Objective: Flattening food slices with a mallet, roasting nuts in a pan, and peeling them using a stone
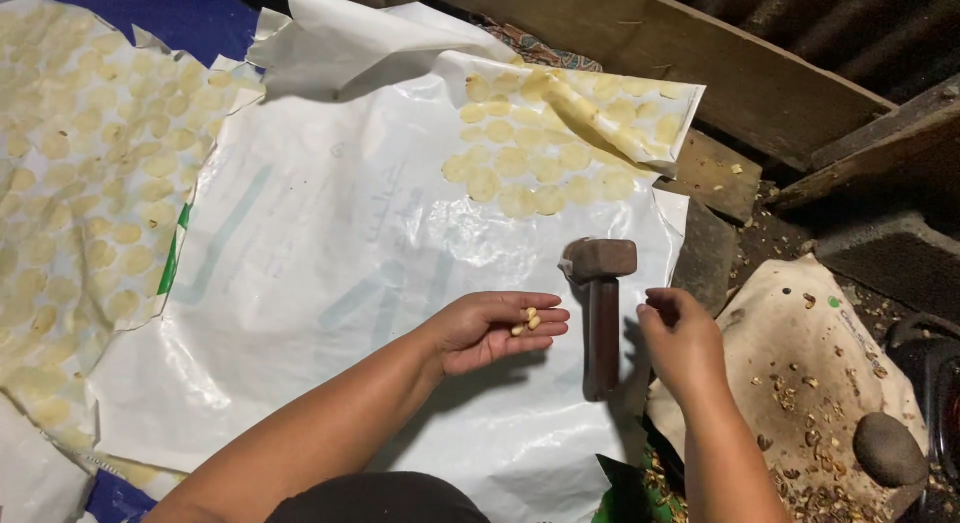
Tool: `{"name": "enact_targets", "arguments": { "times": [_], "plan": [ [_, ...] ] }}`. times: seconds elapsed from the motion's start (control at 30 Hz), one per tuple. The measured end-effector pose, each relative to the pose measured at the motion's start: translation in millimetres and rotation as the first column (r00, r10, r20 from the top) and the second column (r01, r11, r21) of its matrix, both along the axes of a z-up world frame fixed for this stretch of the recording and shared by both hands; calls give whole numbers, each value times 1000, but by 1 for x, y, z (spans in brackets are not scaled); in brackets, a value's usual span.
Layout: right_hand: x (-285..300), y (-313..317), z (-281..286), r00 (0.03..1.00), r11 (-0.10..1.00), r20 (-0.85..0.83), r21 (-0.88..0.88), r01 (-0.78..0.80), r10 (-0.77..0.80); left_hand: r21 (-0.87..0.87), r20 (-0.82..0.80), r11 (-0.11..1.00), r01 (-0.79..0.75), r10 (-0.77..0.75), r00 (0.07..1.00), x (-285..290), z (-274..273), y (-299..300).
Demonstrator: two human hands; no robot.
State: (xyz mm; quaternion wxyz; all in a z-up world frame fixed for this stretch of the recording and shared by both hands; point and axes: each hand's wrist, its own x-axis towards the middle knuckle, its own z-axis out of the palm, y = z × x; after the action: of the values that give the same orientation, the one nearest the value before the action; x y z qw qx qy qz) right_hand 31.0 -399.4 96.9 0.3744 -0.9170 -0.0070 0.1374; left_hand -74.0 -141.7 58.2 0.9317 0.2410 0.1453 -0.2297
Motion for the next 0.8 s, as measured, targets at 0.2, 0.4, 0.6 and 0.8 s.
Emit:
{"name": "enact_targets", "arguments": {
  "times": [0.2,0.4,0.6,0.8],
  "plan": [
    [17,53,-41,992,988,-107,-131,-76,62,272,29,962,-11,3,1000,12,-14,16],
    [19,65,-17,987,997,-153,-68,40,-50,634,-5,773,-37,52,999,47,-15,32],
    [-3,19,-40,991,976,-98,-210,64,-86,906,92,416,-74,-24,995,117,-7,25],
    [53,4,9,972,969,-119,-166,181,-201,959,284,62,-278,-268,921,193,-20,-46]
  ]
}}
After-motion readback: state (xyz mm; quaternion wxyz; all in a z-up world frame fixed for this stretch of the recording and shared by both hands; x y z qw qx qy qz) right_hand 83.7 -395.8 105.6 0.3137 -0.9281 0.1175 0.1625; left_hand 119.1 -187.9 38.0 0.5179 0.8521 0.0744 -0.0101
